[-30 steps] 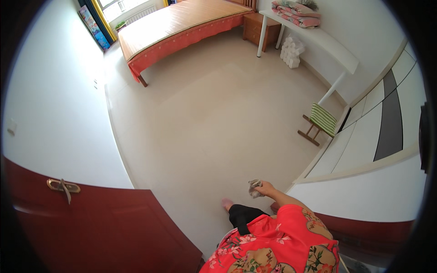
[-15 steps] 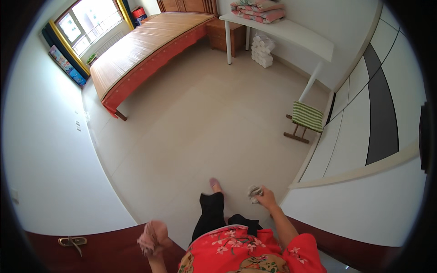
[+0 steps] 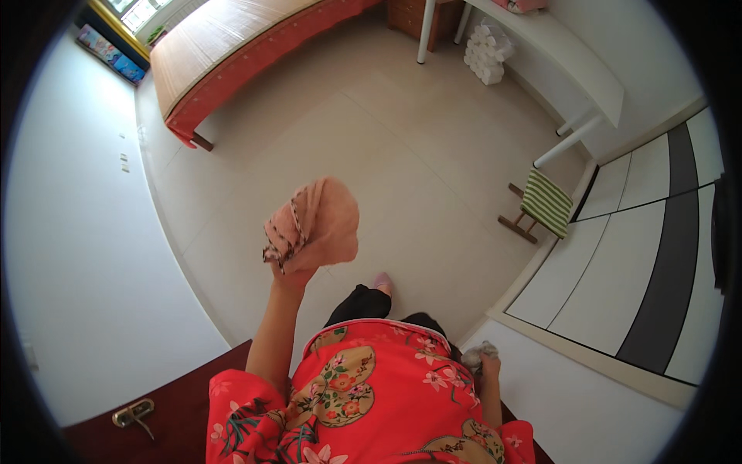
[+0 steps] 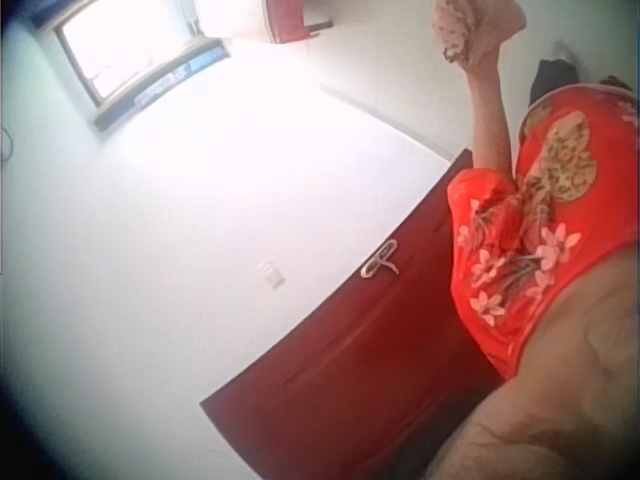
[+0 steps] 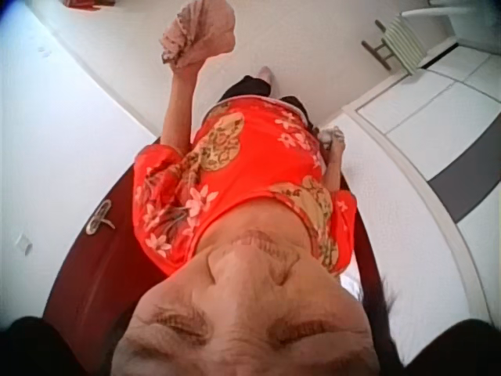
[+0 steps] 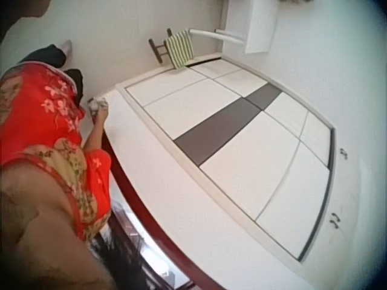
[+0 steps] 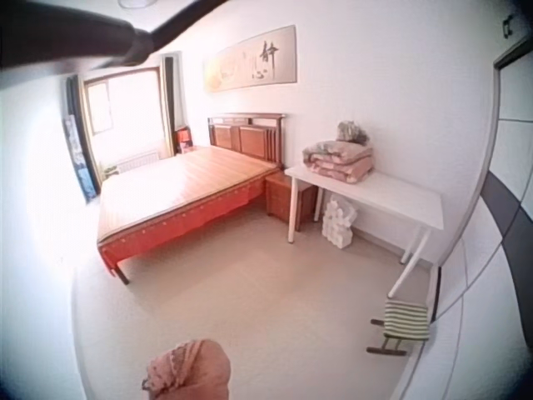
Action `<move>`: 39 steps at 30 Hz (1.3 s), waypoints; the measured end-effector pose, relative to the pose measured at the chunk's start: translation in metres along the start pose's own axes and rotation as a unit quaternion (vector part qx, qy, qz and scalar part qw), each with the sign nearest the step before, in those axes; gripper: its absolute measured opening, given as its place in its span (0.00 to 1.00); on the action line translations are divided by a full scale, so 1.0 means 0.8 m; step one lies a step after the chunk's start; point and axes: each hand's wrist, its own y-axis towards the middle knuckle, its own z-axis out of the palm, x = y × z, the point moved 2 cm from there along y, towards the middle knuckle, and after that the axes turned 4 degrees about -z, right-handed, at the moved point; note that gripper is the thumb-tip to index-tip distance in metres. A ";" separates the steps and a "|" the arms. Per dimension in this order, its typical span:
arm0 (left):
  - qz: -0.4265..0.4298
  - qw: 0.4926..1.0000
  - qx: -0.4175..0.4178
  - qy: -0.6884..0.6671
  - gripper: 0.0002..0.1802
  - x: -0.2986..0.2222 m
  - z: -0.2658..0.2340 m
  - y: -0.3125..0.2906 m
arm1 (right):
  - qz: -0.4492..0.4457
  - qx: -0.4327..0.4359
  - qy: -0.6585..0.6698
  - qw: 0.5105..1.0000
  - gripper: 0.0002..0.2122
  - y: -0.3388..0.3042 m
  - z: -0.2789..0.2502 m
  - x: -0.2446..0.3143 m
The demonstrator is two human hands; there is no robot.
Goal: The person wipes a white table surface with a cloth, moving a stack of folded blankets to reach the entire area. They then proceed to wipe the front surface of a white wardrobe with dark horizontal stripes.
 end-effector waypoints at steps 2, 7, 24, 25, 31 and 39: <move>-0.041 0.994 0.030 -0.098 0.33 0.007 0.020 0.048 | 0.026 0.047 -0.086 0.995 0.18 -0.042 0.002 0.010; -0.075 0.986 -0.067 -0.134 0.32 0.031 0.043 0.147 | -0.006 0.061 -0.309 0.949 0.19 -0.052 0.012 -0.050; -0.139 0.981 -0.031 -0.132 0.40 0.128 0.196 0.380 | -0.267 0.068 -0.180 0.944 0.15 0.167 0.225 0.442; -0.135 0.980 -0.030 -0.140 0.40 0.134 0.203 0.400 | -0.305 0.091 -0.176 0.931 0.17 0.166 0.247 0.491; -0.127 0.990 -0.023 -0.063 0.38 0.174 0.218 0.482 | -0.553 0.208 -0.204 0.781 0.24 0.146 0.375 0.708; -0.195 0.973 0.054 -0.115 0.37 0.174 0.236 0.635 | -0.232 0.309 0.081 0.919 0.24 0.219 0.501 0.780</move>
